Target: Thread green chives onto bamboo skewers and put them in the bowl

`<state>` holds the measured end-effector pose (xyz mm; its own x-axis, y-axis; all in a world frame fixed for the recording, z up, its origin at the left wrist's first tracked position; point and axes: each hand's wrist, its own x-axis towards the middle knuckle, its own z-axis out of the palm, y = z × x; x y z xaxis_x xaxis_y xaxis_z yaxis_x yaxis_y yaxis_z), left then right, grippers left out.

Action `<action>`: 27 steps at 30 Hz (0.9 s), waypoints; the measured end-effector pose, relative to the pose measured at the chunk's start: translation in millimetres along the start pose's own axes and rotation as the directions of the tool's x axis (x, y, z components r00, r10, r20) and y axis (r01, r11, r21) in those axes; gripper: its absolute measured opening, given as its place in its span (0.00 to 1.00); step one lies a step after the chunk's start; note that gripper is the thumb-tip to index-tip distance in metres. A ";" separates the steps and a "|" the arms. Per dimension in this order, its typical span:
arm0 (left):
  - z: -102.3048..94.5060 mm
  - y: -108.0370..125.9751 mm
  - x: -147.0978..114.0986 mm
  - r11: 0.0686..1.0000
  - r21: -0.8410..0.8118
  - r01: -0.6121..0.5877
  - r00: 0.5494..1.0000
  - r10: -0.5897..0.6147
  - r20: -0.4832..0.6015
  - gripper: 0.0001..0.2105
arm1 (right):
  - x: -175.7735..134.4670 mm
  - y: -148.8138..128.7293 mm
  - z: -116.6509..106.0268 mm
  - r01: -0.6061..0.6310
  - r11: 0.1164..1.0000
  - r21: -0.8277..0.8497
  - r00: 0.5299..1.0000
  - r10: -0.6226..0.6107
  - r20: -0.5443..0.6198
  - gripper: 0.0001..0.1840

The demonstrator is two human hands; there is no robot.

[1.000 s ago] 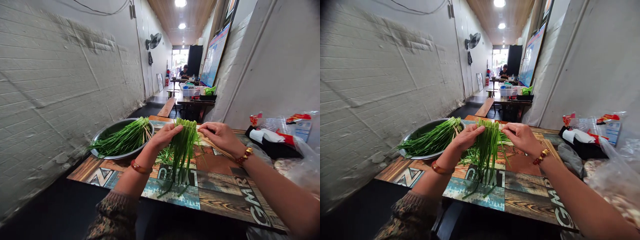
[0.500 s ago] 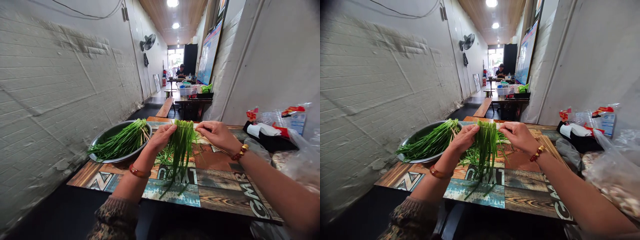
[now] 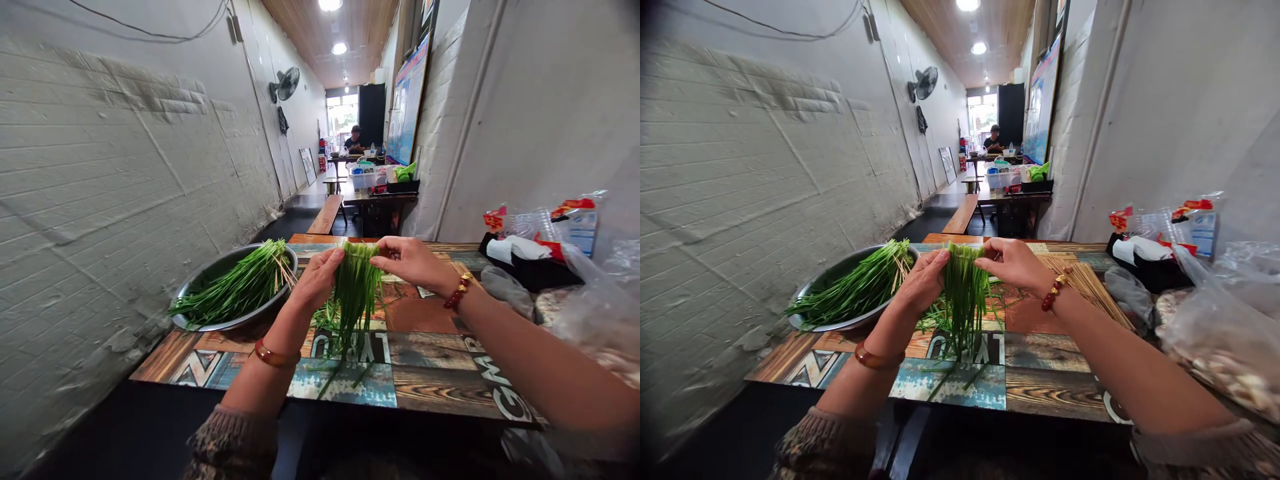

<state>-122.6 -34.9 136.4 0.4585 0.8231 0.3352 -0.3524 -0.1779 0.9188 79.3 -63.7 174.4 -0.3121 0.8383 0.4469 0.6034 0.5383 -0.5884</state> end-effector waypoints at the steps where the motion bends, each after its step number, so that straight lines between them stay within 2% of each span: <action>1: 0.7 -0.9 -0.4 1.000 -0.005 -0.001 1.000 0.001 -0.002 0.17 | 1.5 1.5 1.9 0.009 1.000 0.004 1.000 -0.009 -0.004 0.12; 6: 0.7 -3.6 -3.6 1.000 0.027 -0.003 1.000 0.004 -0.025 0.16 | 2.7 7.3 5.3 0.058 0.998 0.011 0.998 -0.058 0.019 0.11; 12: 2.9 -4.1 -5.8 0.999 0.038 0.003 0.999 -0.001 -0.054 0.17 | 1.3 8.1 -1.5 0.052 0.997 0.052 0.997 -0.055 0.051 0.10; 19: 2.3 -6.1 -3.7 0.999 0.026 0.021 0.998 -0.020 -0.059 0.18 | 0.4 5.0 -9.8 0.079 0.997 -0.020 0.993 -0.077 0.084 0.09; 24: 5.6 -5.8 -2.7 1.000 -0.001 0.030 0.999 -0.030 -0.019 0.18 | 3.3 0.4 -3.3 0.044 0.999 -0.009 0.998 -0.044 0.046 0.10; 27: 6.3 -7.4 -3.1 0.999 0.022 0.033 0.999 -0.032 -0.035 0.18 | 5.1 -0.1 1.0 0.064 0.997 -0.036 0.997 -0.062 0.036 0.10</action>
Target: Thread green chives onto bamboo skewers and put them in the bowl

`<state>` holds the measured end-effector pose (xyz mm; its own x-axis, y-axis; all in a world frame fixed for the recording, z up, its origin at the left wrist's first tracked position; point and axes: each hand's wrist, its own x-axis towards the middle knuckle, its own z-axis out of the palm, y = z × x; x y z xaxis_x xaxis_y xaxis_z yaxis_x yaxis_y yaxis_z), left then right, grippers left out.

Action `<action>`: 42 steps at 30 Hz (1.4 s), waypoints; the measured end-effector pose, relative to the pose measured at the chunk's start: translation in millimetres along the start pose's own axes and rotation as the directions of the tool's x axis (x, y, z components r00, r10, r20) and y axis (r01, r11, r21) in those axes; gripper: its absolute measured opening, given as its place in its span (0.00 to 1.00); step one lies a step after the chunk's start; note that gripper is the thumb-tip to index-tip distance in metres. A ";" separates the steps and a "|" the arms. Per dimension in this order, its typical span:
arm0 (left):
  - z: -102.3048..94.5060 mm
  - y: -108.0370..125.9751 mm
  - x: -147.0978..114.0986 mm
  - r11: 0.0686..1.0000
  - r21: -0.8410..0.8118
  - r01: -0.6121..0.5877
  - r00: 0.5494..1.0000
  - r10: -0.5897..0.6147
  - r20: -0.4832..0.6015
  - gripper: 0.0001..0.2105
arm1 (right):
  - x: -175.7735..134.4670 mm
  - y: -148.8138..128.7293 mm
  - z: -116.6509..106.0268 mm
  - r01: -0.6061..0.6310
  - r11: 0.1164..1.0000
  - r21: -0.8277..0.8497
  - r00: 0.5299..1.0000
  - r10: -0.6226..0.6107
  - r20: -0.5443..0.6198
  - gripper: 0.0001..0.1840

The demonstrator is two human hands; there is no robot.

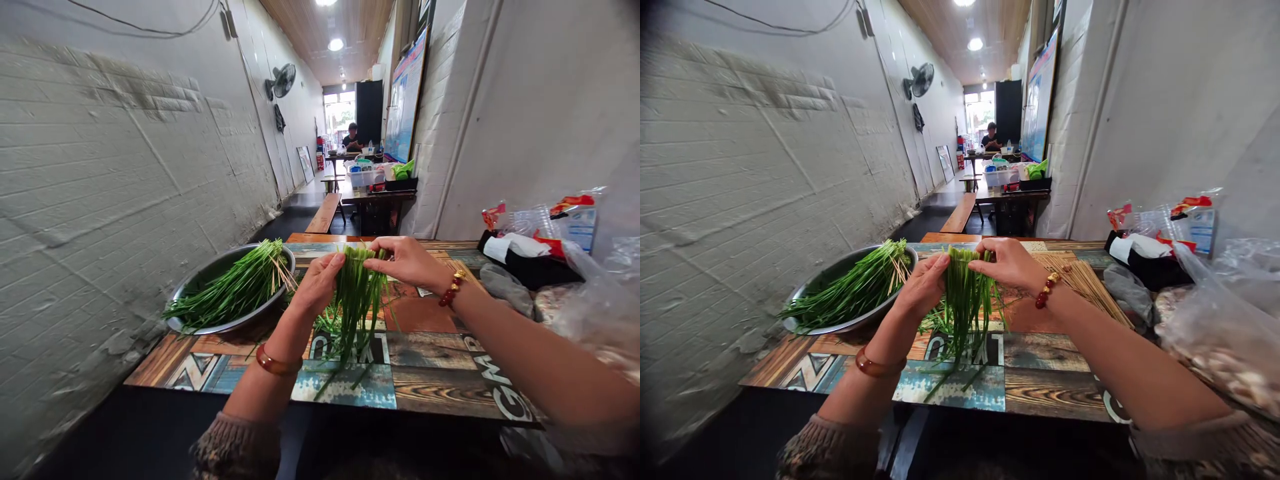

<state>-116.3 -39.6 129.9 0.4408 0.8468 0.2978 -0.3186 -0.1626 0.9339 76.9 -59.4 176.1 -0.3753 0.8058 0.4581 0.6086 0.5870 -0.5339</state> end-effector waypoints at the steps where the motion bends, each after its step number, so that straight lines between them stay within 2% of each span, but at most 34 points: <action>1: -0.1 -0.9 -0.1 1.000 0.002 -0.001 1.000 0.001 -0.007 0.18 | 0.1 0.3 0.7 0.008 1.000 -0.002 1.000 -0.008 0.005 0.10; 14: 3.0 -5.5 1.4 0.999 -0.044 0.003 1.000 -0.003 0.009 0.17 | -4.8 1.4 -9.5 0.009 0.999 -0.050 0.999 -0.006 0.051 0.09; 20: 3.8 -4.4 1.0 0.999 -0.043 0.005 1.000 -0.004 0.025 0.16 | -1.4 -3.2 -2.5 -0.029 0.998 -0.053 1.000 0.029 0.000 0.08; 27: 7.1 -4.9 -0.5 1.000 0.005 -0.001 1.000 0.001 0.005 0.18 | -2.2 -3.6 -0.7 0.038 0.999 -0.032 0.999 -0.037 0.013 0.10; 34: 9.0 -5.6 0.6 0.999 -0.037 0.020 0.999 -0.019 0.030 0.18 | -5.1 0.3 -6.0 0.053 0.997 -0.050 0.998 -0.051 0.039 0.08; 42: 13.4 -6.0 1.1 0.997 0.066 -0.044 0.999 0.043 0.015 0.17 | -0.4 -2.1 -0.8 -0.026 0.999 0.020 0.999 0.027 -0.035 0.08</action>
<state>-102.6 -44.4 127.3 0.4387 0.8315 0.3407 -0.2816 -0.2328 0.9309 76.4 -61.0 177.7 -0.3337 0.8181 0.4684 0.6045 0.5670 -0.5596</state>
